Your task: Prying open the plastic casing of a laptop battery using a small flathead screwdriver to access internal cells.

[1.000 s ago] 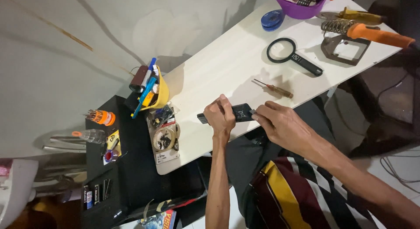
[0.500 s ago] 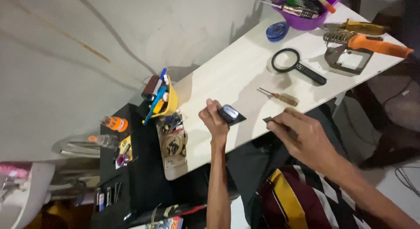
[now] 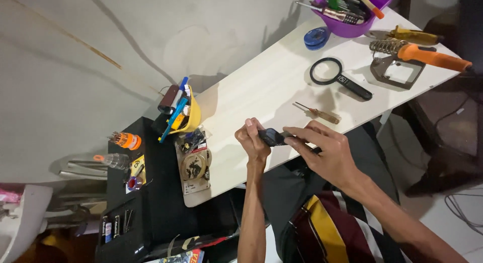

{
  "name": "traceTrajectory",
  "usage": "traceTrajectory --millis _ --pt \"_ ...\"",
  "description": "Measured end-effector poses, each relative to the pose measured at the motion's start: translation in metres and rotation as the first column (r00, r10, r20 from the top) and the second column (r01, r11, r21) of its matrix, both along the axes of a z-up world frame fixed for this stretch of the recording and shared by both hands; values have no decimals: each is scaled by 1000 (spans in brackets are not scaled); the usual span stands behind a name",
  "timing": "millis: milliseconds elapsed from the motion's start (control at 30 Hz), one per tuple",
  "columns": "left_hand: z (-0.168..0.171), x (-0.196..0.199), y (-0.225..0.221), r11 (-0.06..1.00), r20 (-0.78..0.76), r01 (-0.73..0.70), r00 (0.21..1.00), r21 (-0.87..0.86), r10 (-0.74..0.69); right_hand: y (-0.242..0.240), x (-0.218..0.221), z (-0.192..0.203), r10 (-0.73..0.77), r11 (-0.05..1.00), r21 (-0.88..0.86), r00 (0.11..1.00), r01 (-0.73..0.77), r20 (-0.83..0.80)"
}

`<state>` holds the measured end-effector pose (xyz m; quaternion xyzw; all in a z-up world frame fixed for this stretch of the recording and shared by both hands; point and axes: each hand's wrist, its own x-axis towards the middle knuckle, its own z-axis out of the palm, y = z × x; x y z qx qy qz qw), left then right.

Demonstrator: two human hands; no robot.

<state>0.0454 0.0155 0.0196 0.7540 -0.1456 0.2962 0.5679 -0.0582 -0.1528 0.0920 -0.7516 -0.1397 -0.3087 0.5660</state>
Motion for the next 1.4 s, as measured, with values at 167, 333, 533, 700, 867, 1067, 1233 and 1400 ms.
traceTrajectory --millis 167,333,533,700,867,1067,1233,1400 --pt "-10 5 4 1000 20 21 1000 0 -21 5 4 1 2 1000 10 999 -3 35" --pt "-1 0 2 1000 17 28 999 7 -28 8 6 -2 6 1000 -1 999 -6 37" --pt "1 0 1 1000 12 23 1000 4 -23 10 8 -1 -9 1000 -14 999 10 48" --pt "2 -1 3 999 18 30 999 33 -31 11 7 0 -2 1000 -7 999 2 48" --pt "0 -1 2 999 20 34 999 15 -35 12 7 -5 -17 1000 -13 1000 17 9" --pt "11 -4 2 999 25 31 999 42 -33 14 5 4 -23 1000 -3 998 23 50" --pt "-2 1 6 999 19 33 999 35 -34 17 6 2 -31 1000 2 999 31 28" --pt "-3 1 7 999 10 28 1000 43 -28 18 6 6 -35 999 -5 998 36 53"
